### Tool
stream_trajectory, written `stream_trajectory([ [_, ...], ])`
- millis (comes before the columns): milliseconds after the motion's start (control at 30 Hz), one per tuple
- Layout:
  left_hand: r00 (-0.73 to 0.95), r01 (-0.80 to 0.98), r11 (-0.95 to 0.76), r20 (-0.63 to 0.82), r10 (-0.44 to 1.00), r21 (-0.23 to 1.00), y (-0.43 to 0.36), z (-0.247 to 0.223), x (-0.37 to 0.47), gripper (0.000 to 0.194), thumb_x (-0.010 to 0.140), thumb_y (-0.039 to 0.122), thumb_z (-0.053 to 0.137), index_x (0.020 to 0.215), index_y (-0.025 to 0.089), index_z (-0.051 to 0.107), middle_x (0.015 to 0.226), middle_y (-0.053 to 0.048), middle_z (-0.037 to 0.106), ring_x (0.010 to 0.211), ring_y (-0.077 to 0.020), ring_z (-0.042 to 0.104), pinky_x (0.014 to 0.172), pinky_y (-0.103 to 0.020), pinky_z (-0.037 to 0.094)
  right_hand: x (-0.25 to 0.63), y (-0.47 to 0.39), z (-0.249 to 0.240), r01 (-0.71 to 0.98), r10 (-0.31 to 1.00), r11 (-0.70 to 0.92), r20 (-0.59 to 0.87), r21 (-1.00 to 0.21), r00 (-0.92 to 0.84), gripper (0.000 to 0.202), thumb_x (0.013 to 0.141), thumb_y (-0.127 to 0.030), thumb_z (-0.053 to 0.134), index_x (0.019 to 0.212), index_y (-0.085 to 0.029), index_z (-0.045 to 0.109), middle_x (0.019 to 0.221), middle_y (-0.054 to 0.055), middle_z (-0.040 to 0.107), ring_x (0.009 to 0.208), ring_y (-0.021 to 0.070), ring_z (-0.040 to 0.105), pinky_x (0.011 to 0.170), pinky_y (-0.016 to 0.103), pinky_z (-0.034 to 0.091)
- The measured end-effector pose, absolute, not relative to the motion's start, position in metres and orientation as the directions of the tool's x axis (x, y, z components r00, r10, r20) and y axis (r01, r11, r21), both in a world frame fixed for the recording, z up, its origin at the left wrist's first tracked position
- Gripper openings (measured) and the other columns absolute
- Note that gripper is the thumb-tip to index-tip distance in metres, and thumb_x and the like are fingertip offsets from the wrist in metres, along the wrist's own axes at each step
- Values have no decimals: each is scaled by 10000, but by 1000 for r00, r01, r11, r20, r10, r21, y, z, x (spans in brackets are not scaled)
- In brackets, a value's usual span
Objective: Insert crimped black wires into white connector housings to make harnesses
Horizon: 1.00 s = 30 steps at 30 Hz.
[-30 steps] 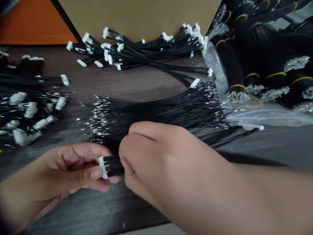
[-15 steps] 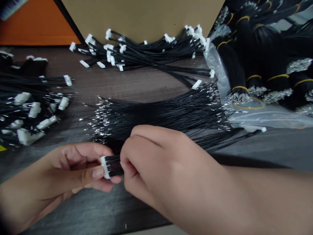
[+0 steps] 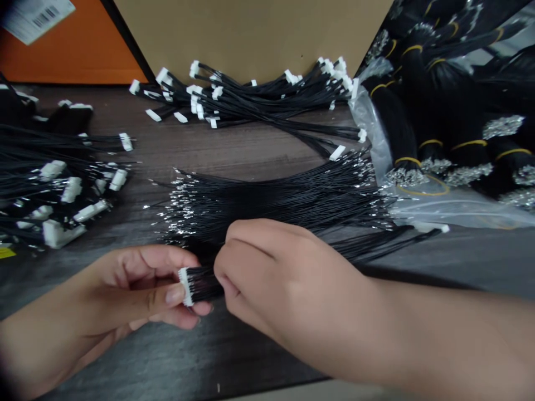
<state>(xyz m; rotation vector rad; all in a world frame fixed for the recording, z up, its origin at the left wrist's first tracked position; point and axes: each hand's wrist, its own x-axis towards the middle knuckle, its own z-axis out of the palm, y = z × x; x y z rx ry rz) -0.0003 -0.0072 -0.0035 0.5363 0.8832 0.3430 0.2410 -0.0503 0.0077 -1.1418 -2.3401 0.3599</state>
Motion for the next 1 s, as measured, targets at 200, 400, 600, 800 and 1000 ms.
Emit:
stream_trajectory([
  [200, 598, -68, 799, -617, 512, 597, -12, -13, -5, 200, 770, 251, 1051, 911, 226, 912, 827, -10, 889, 857, -226, 896, 743, -222, 713, 239, -46, 2, 568, 747, 655, 313, -499, -587, 353, 1089, -56, 518, 779, -142, 664, 783, 3, 622, 709, 105, 550, 651, 217, 466],
  [400, 614, -77, 781, -588, 527, 620, -12, -16, -4, 182, 804, 267, 1031, 921, 204, 907, 818, -11, 872, 841, -205, 888, 747, -216, 706, 247, -22, 19, 562, 793, 572, 225, -597, -567, 132, 1051, -139, 650, 942, -153, 723, 892, 2, 712, 779, 98, 656, 710, 190, 508],
  [600, 568, -75, 802, -636, 522, 592, -7, 0, 7, 322, 619, 319, 1124, 814, 209, 893, 712, 10, 837, 749, -189, 874, 687, -210, 700, 238, 35, 1, 674, 802, 596, 288, -437, -522, 62, 922, -71, 817, 947, -128, 813, 944, 66, 757, 867, 188, 708, 815, 299, 532],
  [800, 541, -81, 824, -670, 509, 561, -7, 3, 7, 355, 577, 320, 1136, 807, 203, 892, 690, 30, 814, 743, -198, 877, 676, -212, 705, 234, 30, 4, 671, 782, 623, 319, -402, -535, 165, 985, -43, 709, 846, -127, 735, 911, 55, 724, 846, 169, 680, 804, 284, 520],
  [1000, 576, -98, 810, -631, 519, 577, -7, 0, 4, 263, 683, 286, 1098, 841, 204, 904, 758, 6, 845, 804, -196, 882, 713, -205, 713, 250, -24, 28, 689, 825, 561, 238, -458, -513, 164, 1036, -92, 530, 915, -187, 587, 826, -23, 610, 655, 83, 575, 606, 210, 462],
])
